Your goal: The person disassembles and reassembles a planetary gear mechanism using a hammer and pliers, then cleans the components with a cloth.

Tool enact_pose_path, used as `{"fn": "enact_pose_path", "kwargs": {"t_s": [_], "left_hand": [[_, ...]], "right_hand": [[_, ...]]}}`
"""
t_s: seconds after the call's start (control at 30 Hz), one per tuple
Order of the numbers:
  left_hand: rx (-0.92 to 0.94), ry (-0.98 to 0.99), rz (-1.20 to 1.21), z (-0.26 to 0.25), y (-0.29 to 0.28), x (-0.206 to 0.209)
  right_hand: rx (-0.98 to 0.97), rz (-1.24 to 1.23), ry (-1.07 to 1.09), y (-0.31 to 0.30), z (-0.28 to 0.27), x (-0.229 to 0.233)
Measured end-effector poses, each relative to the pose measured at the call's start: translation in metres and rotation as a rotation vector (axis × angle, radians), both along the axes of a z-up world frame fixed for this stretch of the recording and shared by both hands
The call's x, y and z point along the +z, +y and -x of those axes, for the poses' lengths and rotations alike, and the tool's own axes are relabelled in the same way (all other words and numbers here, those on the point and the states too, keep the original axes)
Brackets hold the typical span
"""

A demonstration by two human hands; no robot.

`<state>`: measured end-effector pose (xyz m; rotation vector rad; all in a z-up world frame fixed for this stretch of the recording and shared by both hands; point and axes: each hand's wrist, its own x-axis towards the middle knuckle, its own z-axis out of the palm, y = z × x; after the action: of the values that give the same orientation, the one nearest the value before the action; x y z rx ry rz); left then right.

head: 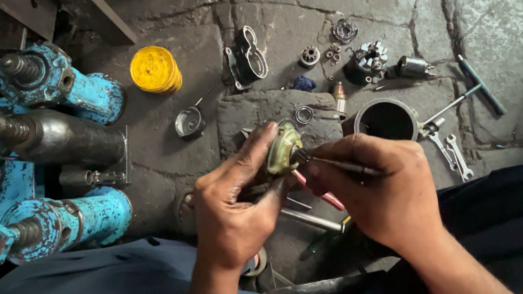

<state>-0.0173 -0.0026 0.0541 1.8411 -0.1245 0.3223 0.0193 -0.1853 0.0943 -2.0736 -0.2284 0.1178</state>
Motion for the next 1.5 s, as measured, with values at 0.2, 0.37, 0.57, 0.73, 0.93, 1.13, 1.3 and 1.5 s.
{"fn": "enact_pose_path", "kwargs": {"t_s": [0.2,0.37,0.57,0.73,0.93,1.13,1.3,1.5], "left_hand": [[0.042,-0.083,-0.146,0.003,-0.003,-0.002],[0.035,-0.072,0.161,0.009,-0.017,0.002],[-0.042,0.045,0.692,0.003,-0.009,0.003],[-0.081,0.069,0.752,0.003,-0.012,-0.001],[0.02,-0.112,0.379,0.017,-0.008,0.009],[0.134,-0.23,-0.145,0.018,-0.005,0.012],[0.14,-0.131,-0.134,0.018,0.0,0.006],[0.293,-0.135,-0.093,0.01,0.014,-0.02]], "right_hand": [[-0.053,-0.08,-0.188,0.012,0.015,-0.008],[-0.1,-0.082,-0.074,-0.004,0.007,-0.008],[-0.185,-0.848,0.352,-0.01,0.006,-0.03],[-0.059,-1.146,0.582,-0.01,0.008,-0.062],[0.136,-0.818,0.362,-0.009,0.001,-0.079],[0.162,-0.709,0.311,-0.002,0.006,-0.091],[0.145,-0.695,0.334,0.012,0.007,-0.09],[0.1,-0.265,0.138,0.007,-0.021,-0.058]]}}
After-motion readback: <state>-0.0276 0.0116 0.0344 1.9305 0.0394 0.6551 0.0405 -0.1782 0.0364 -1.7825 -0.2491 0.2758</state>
